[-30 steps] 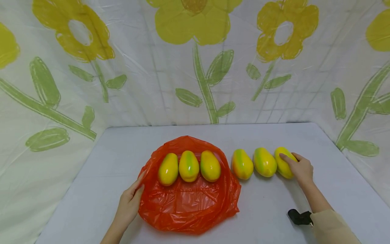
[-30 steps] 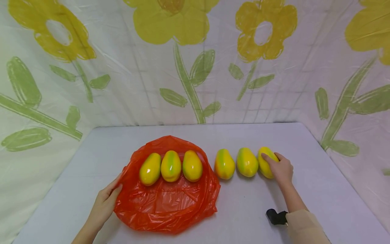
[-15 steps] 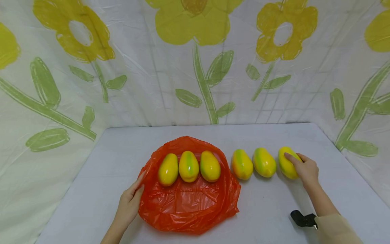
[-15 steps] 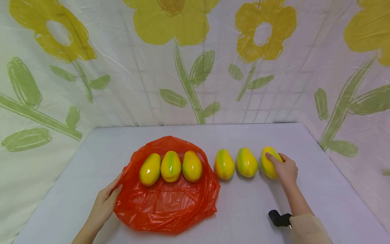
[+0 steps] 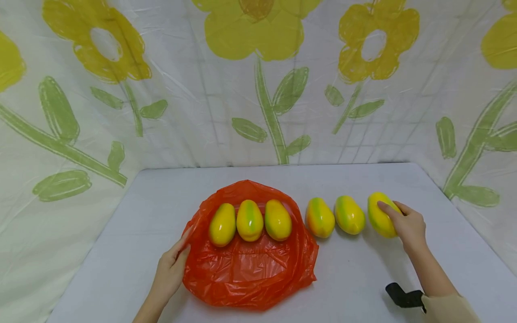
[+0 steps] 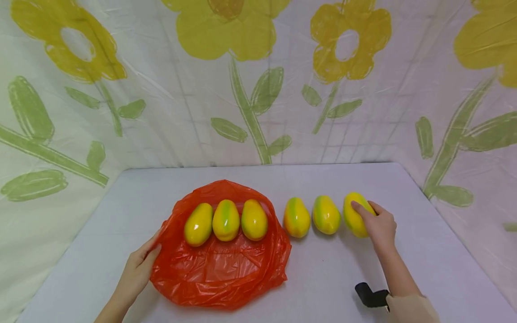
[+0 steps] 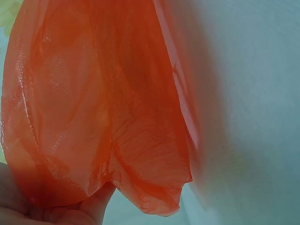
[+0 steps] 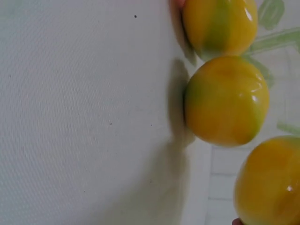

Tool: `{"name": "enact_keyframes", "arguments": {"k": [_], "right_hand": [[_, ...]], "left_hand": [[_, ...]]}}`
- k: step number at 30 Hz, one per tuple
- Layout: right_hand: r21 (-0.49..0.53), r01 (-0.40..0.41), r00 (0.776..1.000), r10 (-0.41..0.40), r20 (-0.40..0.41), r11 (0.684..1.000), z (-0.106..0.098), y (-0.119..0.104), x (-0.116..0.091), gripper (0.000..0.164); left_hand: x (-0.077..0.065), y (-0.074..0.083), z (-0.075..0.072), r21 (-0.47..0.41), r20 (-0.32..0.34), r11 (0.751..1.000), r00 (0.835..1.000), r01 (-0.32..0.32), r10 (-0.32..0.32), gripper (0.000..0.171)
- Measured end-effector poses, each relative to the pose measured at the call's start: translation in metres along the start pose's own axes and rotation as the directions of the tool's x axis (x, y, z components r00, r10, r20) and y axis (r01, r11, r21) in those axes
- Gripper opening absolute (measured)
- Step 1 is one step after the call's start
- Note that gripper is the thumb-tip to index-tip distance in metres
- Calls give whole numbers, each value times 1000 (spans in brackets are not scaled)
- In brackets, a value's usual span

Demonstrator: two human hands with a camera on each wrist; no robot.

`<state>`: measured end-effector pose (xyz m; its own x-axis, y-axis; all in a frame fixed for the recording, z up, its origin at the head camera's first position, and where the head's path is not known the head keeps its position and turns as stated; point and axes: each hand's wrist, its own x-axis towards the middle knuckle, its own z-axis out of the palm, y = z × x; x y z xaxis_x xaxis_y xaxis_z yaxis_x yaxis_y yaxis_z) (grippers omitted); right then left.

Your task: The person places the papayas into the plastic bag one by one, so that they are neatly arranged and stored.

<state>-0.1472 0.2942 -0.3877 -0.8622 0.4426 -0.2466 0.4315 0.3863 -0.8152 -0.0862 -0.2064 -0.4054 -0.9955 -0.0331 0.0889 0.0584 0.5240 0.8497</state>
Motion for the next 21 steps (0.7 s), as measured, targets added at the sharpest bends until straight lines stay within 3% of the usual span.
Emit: {"name": "enact_keyframes", "arguments": {"k": [21], "right_hand": [[-1, 117, 991, -116, 66, 993, 8, -17, -34, 79]], "left_hand": [[0, -1, 0, -10, -9, 1000, 1000, -18, 18, 42]]}}
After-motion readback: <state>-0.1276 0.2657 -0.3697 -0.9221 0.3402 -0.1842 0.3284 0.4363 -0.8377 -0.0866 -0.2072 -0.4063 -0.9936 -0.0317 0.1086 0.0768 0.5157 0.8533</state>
